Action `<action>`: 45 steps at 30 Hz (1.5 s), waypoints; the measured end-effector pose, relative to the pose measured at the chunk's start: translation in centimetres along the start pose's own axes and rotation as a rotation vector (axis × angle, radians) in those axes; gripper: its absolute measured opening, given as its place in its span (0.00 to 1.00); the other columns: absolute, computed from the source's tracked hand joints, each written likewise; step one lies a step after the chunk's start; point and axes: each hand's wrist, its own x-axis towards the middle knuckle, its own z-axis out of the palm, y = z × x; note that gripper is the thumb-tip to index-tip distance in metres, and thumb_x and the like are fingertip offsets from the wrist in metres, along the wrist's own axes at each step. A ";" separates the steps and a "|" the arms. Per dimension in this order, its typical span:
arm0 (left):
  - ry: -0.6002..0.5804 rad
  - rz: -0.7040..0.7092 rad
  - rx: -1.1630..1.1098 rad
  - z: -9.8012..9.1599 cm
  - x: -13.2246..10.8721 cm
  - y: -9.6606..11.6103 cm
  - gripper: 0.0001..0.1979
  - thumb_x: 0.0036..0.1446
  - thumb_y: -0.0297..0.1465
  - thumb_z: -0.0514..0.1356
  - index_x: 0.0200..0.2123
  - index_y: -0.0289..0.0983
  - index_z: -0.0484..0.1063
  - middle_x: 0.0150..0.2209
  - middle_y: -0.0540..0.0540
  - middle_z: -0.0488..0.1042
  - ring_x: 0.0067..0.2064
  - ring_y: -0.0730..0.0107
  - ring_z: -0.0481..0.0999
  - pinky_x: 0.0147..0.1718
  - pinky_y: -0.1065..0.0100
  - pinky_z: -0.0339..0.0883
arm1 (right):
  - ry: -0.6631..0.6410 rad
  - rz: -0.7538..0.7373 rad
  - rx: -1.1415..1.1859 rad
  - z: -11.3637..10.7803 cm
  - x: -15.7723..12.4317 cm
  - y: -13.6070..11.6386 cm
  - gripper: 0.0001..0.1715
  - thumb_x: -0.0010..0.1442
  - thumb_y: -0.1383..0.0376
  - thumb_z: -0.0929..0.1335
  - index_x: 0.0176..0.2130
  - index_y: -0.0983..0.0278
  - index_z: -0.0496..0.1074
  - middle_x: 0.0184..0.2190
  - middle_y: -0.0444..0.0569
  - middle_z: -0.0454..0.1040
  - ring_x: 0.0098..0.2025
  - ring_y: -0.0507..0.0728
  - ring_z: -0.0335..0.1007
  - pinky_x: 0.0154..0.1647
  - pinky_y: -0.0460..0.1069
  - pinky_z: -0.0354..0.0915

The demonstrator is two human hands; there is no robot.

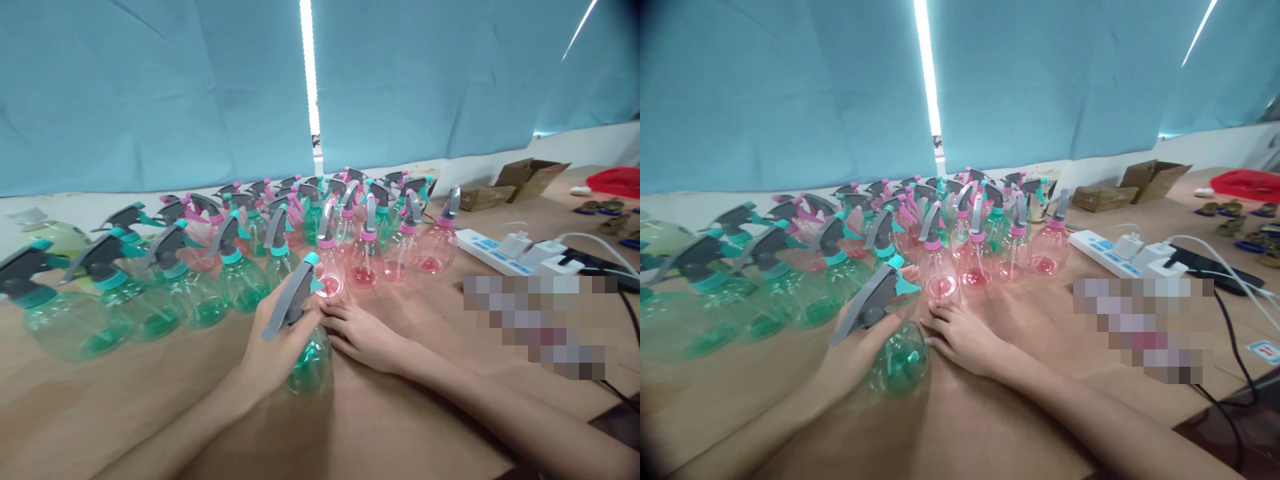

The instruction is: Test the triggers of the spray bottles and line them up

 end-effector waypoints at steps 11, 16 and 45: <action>-0.078 0.001 -0.071 -0.1 0.5 0.1 0.07 0.53 0.27 0.55 0.37 0.40 0.66 0.30 0.52 0.74 0.32 0.69 0.75 0.32 0.68 0.69 | 0.012 -0.011 0.023 -0.3 0.1 -0.1 0.21 0.69 0.62 0.60 0.57 0.67 0.69 0.61 0.60 0.66 0.65 0.63 0.57 0.64 0.61 0.56; -0.097 0.014 -0.117 0.0 0.5 0.2 0.18 0.53 0.25 0.54 0.48 0.41 0.67 0.37 0.51 0.77 0.37 0.68 0.78 0.38 0.66 0.71 | 0.009 -0.010 0.033 -0.4 0.0 -0.1 0.21 0.69 0.62 0.60 0.57 0.65 0.68 0.60 0.59 0.66 0.64 0.62 0.58 0.64 0.61 0.56; -0.100 -0.016 -0.022 -0.3 0.7 0.3 0.04 0.53 0.32 0.54 0.35 0.42 0.64 0.28 0.53 0.69 0.29 0.68 0.70 0.28 0.67 0.63 | -0.018 -0.010 0.009 -0.4 0.0 -0.1 0.22 0.70 0.60 0.59 0.58 0.65 0.68 0.61 0.56 0.66 0.64 0.61 0.57 0.64 0.59 0.55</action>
